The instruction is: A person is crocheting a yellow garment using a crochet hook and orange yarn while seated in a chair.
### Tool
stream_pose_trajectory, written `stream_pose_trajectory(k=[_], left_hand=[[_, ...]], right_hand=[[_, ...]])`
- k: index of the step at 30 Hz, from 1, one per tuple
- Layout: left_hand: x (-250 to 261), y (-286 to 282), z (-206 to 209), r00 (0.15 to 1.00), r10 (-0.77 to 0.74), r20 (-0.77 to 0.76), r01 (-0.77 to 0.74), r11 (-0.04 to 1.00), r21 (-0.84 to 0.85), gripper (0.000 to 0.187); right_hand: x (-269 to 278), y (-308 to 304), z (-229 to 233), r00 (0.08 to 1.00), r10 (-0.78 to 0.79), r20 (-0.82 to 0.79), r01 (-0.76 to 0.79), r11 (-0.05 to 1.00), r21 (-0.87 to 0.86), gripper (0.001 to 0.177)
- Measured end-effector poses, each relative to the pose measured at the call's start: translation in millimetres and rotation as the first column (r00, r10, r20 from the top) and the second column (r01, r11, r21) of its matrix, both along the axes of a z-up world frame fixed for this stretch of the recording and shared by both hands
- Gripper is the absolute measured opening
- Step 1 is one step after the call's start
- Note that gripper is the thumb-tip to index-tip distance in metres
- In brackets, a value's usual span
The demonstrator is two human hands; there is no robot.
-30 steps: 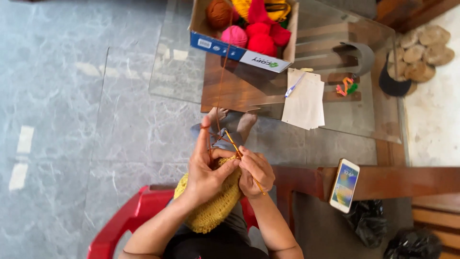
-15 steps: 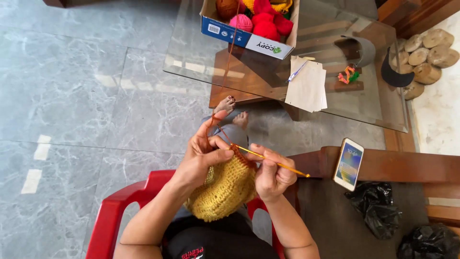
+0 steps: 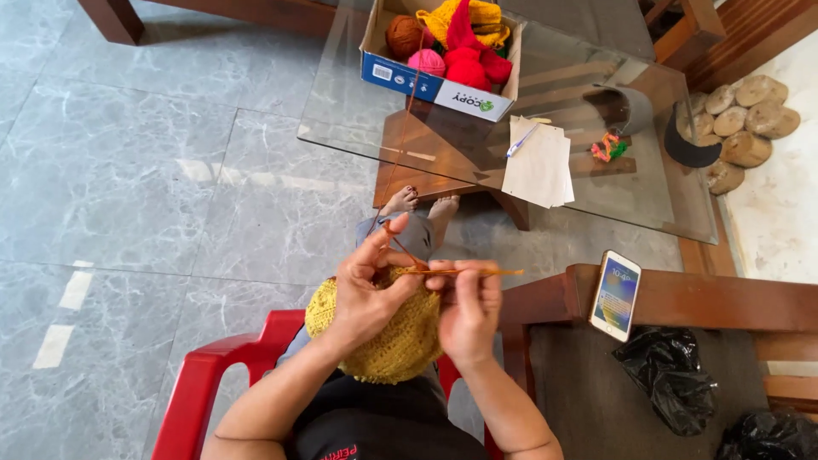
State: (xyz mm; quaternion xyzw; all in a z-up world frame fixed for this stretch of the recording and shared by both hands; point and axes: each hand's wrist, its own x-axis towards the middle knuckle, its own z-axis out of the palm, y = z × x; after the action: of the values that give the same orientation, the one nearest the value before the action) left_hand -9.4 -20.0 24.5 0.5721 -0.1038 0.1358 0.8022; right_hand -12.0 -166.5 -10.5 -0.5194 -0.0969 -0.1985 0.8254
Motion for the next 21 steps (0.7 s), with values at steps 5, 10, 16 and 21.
stream_pose_trajectory(k=[5,10,16,21], left_hand=[[6.3,-18.2,13.5,0.999,0.049,0.017,-0.05,0.998,0.046,0.076],[8.4,22.2,16.5,0.996,-0.043,0.076,-0.001,0.865,0.502,0.095],[0.1,45.5,42.2,0.968,-0.233,-0.088,0.243,0.802,0.545,0.071],[3.8,19.5,24.7,0.973,-0.186,-0.139,0.223,0.916,0.334,0.094]], right_hand=[[12.2,3.6,27.5,0.973,-0.127,0.193,0.171,0.958,-0.229,0.016],[17.7,-19.7,9.8,0.991,-0.106,-0.082,0.095,0.987,-0.128,0.018],[18.5,-25.4,27.1,0.987,0.081,-0.141,-0.083,0.997,-0.004,0.016],[4.7,-21.3,32.4,0.924,-0.069,0.376,0.31,0.712,-0.63,0.026]])
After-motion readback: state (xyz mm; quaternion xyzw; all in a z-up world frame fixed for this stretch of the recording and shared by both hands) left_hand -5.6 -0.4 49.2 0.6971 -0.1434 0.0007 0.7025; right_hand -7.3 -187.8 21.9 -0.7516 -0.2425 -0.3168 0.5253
